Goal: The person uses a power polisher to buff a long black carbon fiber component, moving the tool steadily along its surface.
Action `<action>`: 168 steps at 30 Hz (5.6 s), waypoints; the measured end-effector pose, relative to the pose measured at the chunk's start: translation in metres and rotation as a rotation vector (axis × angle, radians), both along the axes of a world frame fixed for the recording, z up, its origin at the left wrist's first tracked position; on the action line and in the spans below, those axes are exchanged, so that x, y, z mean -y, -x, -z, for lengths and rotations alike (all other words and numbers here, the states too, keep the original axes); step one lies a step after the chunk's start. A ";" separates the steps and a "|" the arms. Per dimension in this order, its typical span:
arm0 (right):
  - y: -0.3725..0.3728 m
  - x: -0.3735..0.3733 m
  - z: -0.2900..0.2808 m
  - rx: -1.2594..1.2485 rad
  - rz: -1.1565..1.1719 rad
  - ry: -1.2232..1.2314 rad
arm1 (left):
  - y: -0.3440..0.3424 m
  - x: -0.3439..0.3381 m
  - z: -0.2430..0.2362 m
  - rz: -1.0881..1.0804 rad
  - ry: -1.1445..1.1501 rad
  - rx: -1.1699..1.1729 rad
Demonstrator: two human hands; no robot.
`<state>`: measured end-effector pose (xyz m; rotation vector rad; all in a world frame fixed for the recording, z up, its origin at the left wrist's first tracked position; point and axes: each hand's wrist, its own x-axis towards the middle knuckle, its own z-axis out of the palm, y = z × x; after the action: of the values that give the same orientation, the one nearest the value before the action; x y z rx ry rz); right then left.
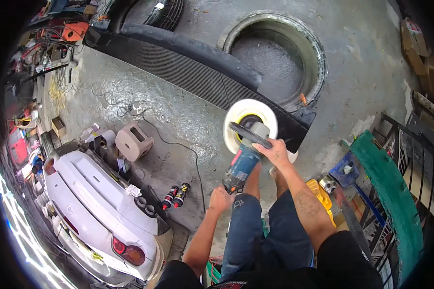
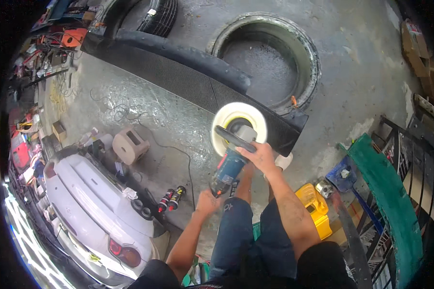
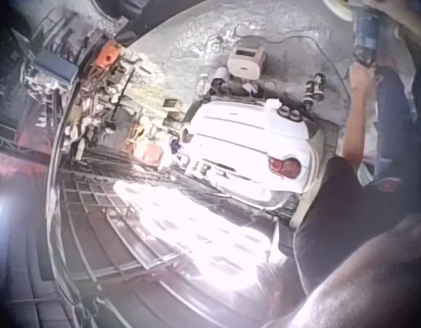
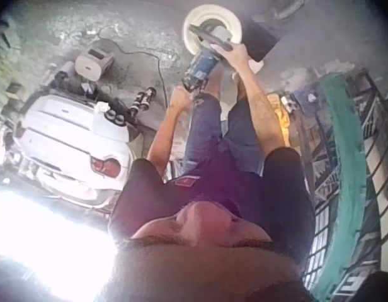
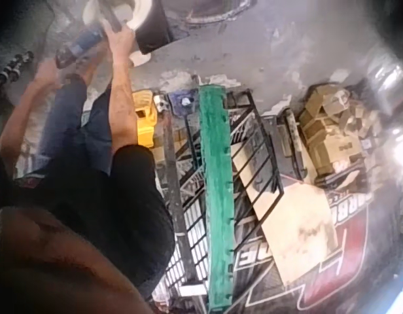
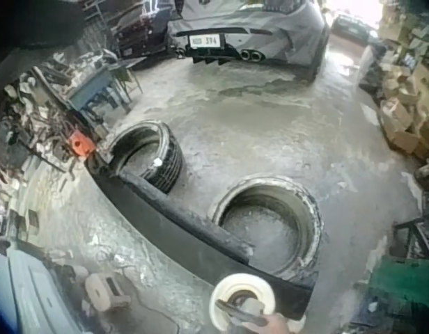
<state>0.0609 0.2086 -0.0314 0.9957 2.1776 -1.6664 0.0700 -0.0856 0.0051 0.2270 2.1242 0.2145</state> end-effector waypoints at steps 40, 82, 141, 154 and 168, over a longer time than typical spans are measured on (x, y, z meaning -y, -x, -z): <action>-0.174 -0.002 0.011 0.130 -0.081 0.018 | -0.104 0.001 0.017 0.225 0.069 0.068; -0.154 -0.078 0.011 0.083 -0.165 0.008 | -0.165 -0.077 0.010 0.103 -0.065 -0.096; 0.129 0.039 -0.010 0.178 -0.181 -0.263 | 0.112 0.029 -0.016 -0.008 -0.167 0.031; 0.041 -0.025 -0.015 0.263 -0.008 -0.204 | 0.071 -0.040 -0.033 0.272 -0.088 0.139; 0.043 -0.056 -0.011 0.179 0.004 -0.151 | 0.069 -0.079 -0.046 0.085 -0.091 0.110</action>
<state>0.0177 0.2645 -0.0207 1.1411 2.2082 -1.3722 0.0014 -0.0069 0.0510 0.3510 1.9930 0.2681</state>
